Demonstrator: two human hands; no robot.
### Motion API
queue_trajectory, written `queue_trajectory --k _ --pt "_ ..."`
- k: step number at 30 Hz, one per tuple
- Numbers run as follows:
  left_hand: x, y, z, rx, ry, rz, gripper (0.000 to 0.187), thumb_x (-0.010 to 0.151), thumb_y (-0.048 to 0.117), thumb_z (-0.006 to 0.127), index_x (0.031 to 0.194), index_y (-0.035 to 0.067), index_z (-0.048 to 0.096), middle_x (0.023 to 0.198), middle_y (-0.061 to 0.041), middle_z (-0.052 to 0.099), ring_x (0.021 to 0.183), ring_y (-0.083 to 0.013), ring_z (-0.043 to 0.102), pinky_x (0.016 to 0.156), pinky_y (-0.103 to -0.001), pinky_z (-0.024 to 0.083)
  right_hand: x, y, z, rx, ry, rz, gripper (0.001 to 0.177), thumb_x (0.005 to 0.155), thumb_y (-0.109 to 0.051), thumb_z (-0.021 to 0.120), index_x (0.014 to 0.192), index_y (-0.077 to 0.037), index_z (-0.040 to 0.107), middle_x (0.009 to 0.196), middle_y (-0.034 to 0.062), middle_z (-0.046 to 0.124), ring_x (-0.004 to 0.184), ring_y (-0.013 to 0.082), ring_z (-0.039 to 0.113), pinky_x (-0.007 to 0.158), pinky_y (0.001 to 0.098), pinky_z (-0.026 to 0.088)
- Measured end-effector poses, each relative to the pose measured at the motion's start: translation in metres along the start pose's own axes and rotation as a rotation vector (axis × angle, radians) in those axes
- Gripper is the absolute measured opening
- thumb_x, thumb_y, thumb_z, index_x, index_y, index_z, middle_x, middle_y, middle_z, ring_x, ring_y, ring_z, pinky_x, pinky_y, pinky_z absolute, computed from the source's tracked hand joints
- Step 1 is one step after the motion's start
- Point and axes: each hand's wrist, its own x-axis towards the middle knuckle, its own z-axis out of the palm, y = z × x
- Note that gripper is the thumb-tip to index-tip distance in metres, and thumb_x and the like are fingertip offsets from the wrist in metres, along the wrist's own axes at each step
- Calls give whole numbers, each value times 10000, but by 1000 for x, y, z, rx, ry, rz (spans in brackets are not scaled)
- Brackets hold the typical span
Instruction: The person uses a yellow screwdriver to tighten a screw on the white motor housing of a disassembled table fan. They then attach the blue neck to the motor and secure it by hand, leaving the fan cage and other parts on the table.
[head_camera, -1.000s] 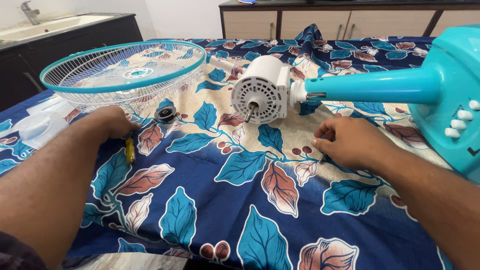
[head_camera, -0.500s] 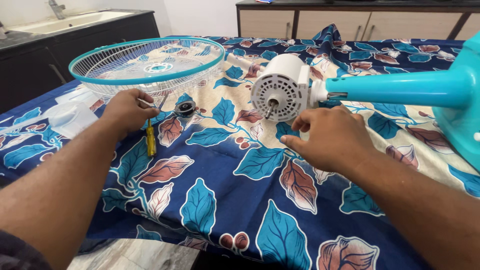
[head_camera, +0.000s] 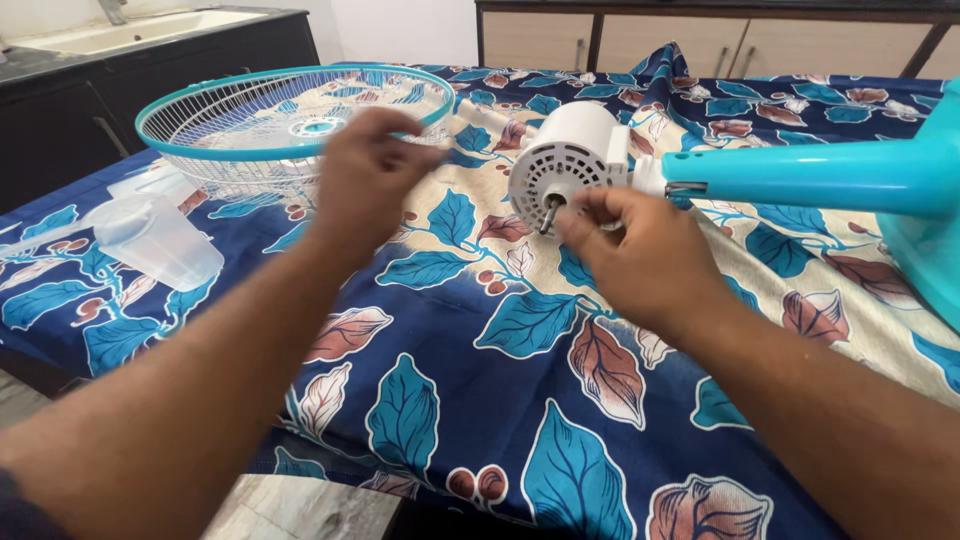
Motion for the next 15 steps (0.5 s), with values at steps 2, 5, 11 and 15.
queue_trajectory --k 2,5,11,15 --pt "-10 16 41 -24 -135 88 325 908 159 793 1169 26 651 921 -90 803 793 -110 744 674 -249 587 5 4 7 286 13 37 383 1028 -383 597 1303 -121 652 1019 47 781 869 151 717 701 290 552" --pt "-27 35 92 -160 -258 -53 297 894 154 773 1120 13 643 882 -99 782 782 -120 752 641 -251 585 13 13 13 658 -53 6 358 1091 -312 548 1081 0 723 948 111 735 809 149 661 717 279 536" --pt "-21 25 102 162 -108 160 601 826 189 844 1306 18 526 1235 -205 660 1005 -230 667 748 -286 602 24 50 -21 722 325 404 376 1062 -368 438 1187 -47 589 860 49 647 701 183 660 648 357 528" --pt "10 8 101 -35 -151 -351 841 823 252 866 1463 100 342 1271 -123 548 977 -195 683 685 -358 632 33 76 -54 1063 592 779 539 988 -558 527 1323 -135 518 1093 106 540 892 249 582 750 404 568"
